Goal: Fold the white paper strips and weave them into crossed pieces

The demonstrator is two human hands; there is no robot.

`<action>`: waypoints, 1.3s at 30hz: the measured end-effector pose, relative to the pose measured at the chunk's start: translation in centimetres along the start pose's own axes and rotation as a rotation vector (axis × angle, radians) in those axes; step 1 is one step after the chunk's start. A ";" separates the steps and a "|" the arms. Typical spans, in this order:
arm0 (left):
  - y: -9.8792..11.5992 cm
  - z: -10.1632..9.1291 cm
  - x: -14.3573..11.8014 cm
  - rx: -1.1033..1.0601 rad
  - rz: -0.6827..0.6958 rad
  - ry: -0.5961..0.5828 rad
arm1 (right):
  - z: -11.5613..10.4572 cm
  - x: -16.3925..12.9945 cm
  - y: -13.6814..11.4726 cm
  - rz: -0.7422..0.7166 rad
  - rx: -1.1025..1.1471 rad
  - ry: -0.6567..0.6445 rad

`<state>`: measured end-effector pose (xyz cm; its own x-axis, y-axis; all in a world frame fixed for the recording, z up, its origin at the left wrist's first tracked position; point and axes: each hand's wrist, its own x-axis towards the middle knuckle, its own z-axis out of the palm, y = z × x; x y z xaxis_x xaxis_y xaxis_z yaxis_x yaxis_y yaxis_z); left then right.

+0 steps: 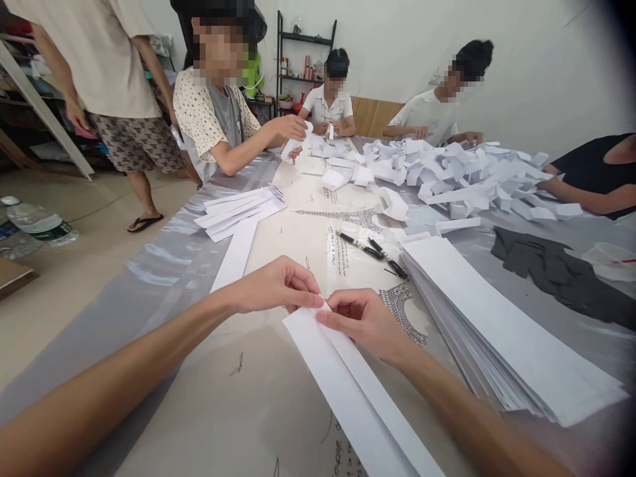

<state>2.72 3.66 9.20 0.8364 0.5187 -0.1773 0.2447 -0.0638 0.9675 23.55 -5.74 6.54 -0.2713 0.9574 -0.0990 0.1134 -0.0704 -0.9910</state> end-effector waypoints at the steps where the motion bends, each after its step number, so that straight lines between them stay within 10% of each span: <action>1: -0.2 -0.1 0.0 0.001 0.005 0.010 | -0.1 0.0 0.0 0.007 0.010 -0.008; 27: -3.1 -1.4 0.2 -0.026 0.078 0.196 | -0.4 0.3 0.4 0.170 -0.090 0.121; 39: -3.2 -2.4 -0.6 0.031 0.103 0.255 | -1.4 0.1 0.7 0.225 -0.028 -0.039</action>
<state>0.27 5.67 6.61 0.7083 0.7056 -0.0232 0.1827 -0.1514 0.9714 24.88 -5.27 5.94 -0.2729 0.9069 -0.3211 0.2015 -0.2725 -0.9408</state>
